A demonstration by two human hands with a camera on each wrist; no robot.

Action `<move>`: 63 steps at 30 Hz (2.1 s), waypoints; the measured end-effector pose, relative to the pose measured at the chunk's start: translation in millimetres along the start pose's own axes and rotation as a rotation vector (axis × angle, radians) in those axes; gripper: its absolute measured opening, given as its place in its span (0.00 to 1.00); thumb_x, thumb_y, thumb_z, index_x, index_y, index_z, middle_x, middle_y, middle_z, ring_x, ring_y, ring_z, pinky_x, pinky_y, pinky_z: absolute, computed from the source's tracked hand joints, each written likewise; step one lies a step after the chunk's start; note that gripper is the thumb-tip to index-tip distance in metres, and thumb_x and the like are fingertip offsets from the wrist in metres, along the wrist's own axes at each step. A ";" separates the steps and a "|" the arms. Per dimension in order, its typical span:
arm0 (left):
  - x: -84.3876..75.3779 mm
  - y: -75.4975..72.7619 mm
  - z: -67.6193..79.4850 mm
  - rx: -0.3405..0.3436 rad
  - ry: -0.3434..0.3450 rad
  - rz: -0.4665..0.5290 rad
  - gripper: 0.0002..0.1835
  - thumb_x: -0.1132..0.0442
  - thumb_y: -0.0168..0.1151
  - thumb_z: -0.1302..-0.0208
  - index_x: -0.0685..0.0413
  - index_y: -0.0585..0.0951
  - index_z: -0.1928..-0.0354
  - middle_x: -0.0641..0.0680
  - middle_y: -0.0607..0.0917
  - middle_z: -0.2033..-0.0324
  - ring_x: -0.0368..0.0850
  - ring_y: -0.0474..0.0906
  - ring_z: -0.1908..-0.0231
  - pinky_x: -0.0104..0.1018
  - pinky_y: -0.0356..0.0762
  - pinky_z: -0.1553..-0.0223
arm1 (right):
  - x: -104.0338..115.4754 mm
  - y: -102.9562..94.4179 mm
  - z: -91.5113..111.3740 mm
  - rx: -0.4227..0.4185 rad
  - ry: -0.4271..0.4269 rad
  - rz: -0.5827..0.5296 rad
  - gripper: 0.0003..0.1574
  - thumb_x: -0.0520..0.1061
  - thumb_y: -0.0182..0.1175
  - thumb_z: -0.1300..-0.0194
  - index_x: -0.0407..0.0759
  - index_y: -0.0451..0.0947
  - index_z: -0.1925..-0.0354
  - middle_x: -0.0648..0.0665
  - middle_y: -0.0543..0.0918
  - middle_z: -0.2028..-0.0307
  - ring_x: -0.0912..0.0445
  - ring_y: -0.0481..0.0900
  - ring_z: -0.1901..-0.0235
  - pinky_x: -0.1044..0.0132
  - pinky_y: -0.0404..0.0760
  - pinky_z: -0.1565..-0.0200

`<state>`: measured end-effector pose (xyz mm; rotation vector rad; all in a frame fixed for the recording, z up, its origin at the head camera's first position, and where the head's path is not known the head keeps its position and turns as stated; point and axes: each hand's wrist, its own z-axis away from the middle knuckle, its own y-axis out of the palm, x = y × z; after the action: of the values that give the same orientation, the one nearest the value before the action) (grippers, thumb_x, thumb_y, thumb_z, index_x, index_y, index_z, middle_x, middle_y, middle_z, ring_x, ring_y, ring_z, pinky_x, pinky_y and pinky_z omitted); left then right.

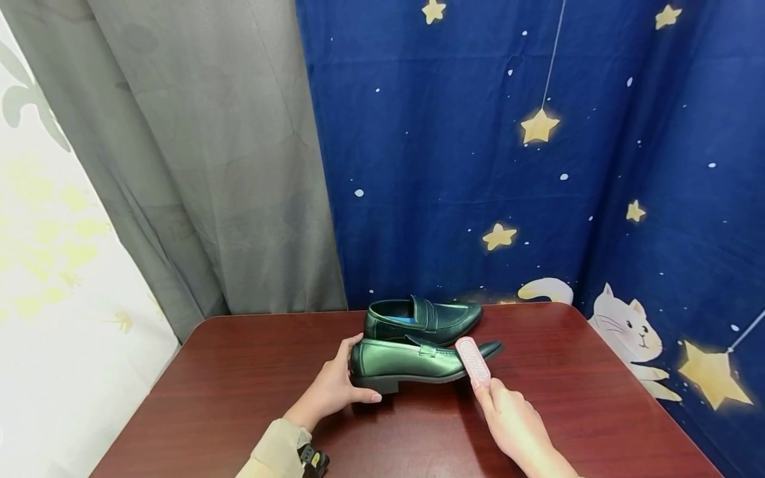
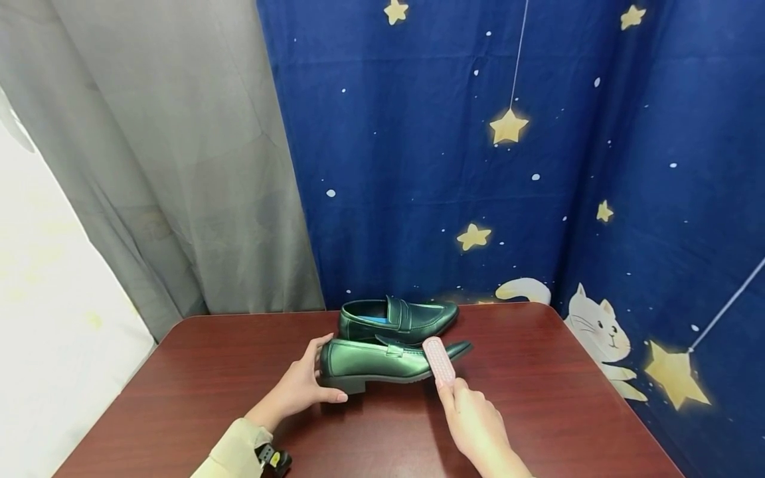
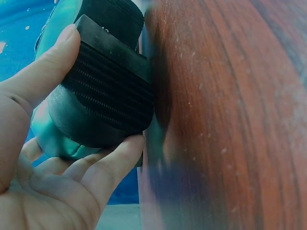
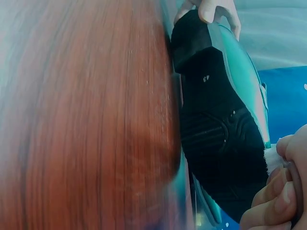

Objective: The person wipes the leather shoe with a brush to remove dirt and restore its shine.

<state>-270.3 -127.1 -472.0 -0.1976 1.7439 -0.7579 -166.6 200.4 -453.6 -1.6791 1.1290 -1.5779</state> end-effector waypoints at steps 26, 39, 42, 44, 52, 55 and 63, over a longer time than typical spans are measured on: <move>2.2 -0.2 -0.2 -0.023 0.020 -0.041 0.65 0.48 0.86 0.60 0.48 0.54 0.22 0.56 0.86 0.47 0.48 0.82 0.48 0.48 0.78 0.47 | 32.4 24.3 4.5 -0.005 -0.025 -0.027 0.29 0.67 0.46 0.23 0.51 0.67 0.73 0.50 0.69 0.83 0.54 0.70 0.81 0.58 0.65 0.75; 2.9 -2.0 -1.1 -0.012 0.010 -0.007 0.65 0.49 0.86 0.59 0.47 0.53 0.22 0.58 0.84 0.45 0.48 0.82 0.47 0.48 0.79 0.47 | 38.7 27.0 2.4 -0.005 -0.047 -0.030 0.28 0.67 0.47 0.23 0.51 0.68 0.73 0.51 0.70 0.83 0.54 0.70 0.81 0.57 0.66 0.75; 3.0 -2.0 -1.1 -0.011 0.011 -0.006 0.65 0.50 0.86 0.59 0.47 0.53 0.22 0.57 0.85 0.45 0.47 0.82 0.48 0.47 0.79 0.48 | 42.7 28.8 2.4 0.004 -0.059 -0.027 0.27 0.67 0.46 0.23 0.52 0.69 0.72 0.52 0.70 0.82 0.55 0.70 0.80 0.57 0.67 0.75; 2.5 -2.0 -1.5 -0.011 0.013 0.000 0.65 0.50 0.86 0.59 0.47 0.53 0.22 0.57 0.84 0.45 0.46 0.83 0.49 0.45 0.79 0.48 | 46.5 30.2 2.4 0.003 -0.078 -0.020 0.27 0.67 0.46 0.23 0.52 0.69 0.72 0.52 0.71 0.82 0.54 0.71 0.80 0.56 0.67 0.75; -1.1 -1.9 -2.6 -0.016 0.013 0.018 0.65 0.50 0.86 0.59 0.48 0.53 0.22 0.56 0.85 0.47 0.45 0.83 0.51 0.41 0.79 0.49 | 63.7 37.6 0.6 -0.021 -0.150 0.037 0.27 0.65 0.47 0.22 0.50 0.68 0.73 0.49 0.70 0.84 0.52 0.73 0.83 0.55 0.66 0.79; -1.6 -1.6 -2.7 -0.021 0.014 0.021 0.65 0.51 0.86 0.59 0.48 0.53 0.22 0.56 0.85 0.47 0.45 0.83 0.50 0.41 0.80 0.49 | 67.5 40.6 -0.1 -0.030 -0.168 0.050 0.27 0.64 0.48 0.23 0.49 0.67 0.74 0.49 0.70 0.84 0.51 0.74 0.83 0.55 0.66 0.79; -0.5 0.4 -2.2 -0.018 0.022 0.013 0.65 0.50 0.86 0.58 0.49 0.53 0.22 0.56 0.86 0.47 0.45 0.83 0.50 0.43 0.80 0.49 | 75.6 50.7 0.3 -0.030 -0.195 0.080 0.28 0.64 0.49 0.23 0.49 0.68 0.74 0.48 0.72 0.84 0.49 0.75 0.83 0.54 0.67 0.80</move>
<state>-272.0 -125.7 -471.6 -0.1913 1.7718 -0.7376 -180.0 110.5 -459.1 -1.7428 1.1094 -1.3230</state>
